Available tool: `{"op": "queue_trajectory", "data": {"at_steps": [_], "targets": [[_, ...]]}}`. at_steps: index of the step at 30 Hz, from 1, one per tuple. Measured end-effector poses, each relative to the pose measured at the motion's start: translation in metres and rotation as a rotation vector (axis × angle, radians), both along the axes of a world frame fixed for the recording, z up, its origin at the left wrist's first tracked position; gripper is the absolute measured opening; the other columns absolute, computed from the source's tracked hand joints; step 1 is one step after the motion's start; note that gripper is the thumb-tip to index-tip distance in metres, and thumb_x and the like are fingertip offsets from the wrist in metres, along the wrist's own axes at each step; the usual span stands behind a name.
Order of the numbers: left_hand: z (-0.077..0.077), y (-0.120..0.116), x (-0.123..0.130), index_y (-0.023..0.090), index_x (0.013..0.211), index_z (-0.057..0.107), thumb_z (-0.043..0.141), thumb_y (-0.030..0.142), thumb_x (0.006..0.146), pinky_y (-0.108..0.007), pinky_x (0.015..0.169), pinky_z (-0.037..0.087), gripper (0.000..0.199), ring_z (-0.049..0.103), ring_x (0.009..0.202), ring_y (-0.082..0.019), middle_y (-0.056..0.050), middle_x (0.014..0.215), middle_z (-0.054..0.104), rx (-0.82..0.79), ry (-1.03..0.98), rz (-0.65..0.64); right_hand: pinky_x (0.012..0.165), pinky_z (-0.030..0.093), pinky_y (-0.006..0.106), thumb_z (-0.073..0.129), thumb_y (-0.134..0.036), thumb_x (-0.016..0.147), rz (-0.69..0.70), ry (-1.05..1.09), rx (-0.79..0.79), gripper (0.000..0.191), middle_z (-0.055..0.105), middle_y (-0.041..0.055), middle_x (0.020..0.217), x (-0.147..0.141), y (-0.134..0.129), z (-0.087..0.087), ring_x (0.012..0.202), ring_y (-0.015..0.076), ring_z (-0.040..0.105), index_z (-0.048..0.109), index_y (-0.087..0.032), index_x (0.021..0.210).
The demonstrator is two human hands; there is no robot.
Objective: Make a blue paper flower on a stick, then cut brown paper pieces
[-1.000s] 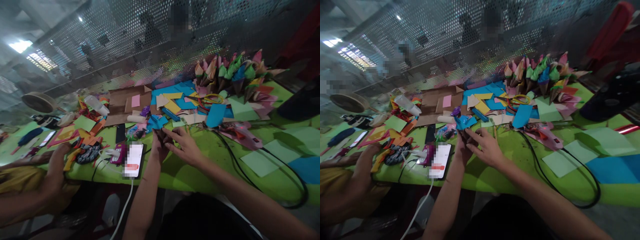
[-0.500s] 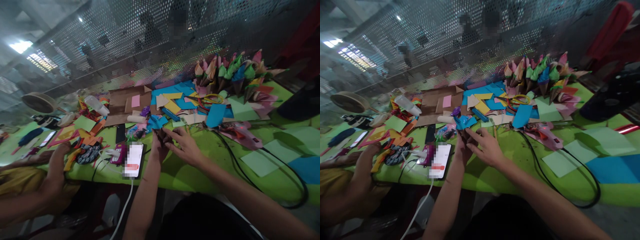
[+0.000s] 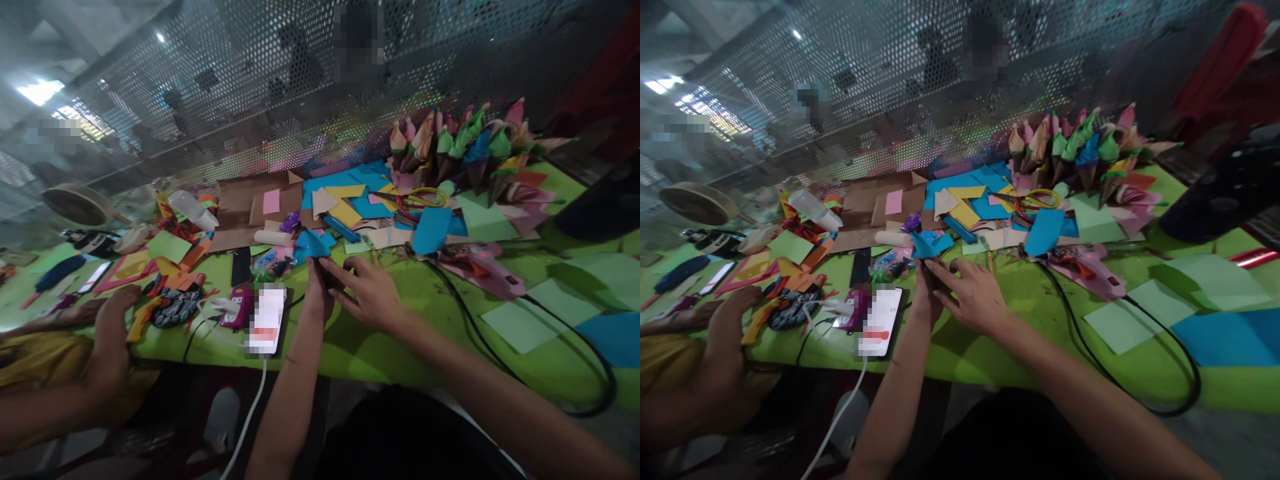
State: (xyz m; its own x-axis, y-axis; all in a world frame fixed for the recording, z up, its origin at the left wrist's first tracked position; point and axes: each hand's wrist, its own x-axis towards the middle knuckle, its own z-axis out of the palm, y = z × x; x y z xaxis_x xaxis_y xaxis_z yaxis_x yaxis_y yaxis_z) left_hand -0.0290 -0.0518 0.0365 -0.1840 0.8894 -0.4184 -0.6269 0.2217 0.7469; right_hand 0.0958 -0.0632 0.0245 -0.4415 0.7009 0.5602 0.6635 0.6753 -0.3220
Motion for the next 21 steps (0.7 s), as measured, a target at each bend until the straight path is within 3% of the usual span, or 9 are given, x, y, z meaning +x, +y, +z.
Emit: {"op": "queue_trajectory", "data": {"at_steps": [8,14,21], "targets": [[-0.0016,-0.0016,-0.0012,0.019,0.076,0.060,0.042,0.055,0.100,-0.025,0.047,0.040,0.047,0.043,0.050,-0.011,0.002,0.063,0.050,0.088,-0.034,-0.064,0.073,0.048,0.038,0.046,-0.037,0.101,-0.009,-0.001,-0.064,0.051,0.061,0.0135,0.109,-0.0006,-0.0008,0.0013,0.096,0.0279,0.059,0.046,-0.027,0.151],[-0.0030,-0.0007,-0.0022,0.020,0.074,0.057,0.047,0.061,0.096,-0.026,0.047,0.039,0.047,0.046,0.054,-0.013,0.002,0.065,0.051,0.096,-0.011,-0.052,0.073,0.049,0.037,0.047,-0.038,0.100,0.006,0.020,-0.071,0.053,0.062,0.0112,0.108,0.0000,-0.0005,0.0001,0.095,0.0266,0.059,0.044,-0.032,0.153],[-0.0019,-0.0024,-0.0037,0.026,0.075,0.063,0.048,0.060,0.096,-0.030,0.057,0.046,0.043,0.059,0.066,-0.018,0.002,0.062,0.060,0.050,0.038,-0.058,0.073,0.049,0.037,0.046,-0.039,0.100,-0.011,0.023,-0.066,0.052,0.061,0.0122,0.108,-0.0001,0.0001,-0.0008,0.095,0.0266,0.060,0.047,-0.029,0.151]]}}
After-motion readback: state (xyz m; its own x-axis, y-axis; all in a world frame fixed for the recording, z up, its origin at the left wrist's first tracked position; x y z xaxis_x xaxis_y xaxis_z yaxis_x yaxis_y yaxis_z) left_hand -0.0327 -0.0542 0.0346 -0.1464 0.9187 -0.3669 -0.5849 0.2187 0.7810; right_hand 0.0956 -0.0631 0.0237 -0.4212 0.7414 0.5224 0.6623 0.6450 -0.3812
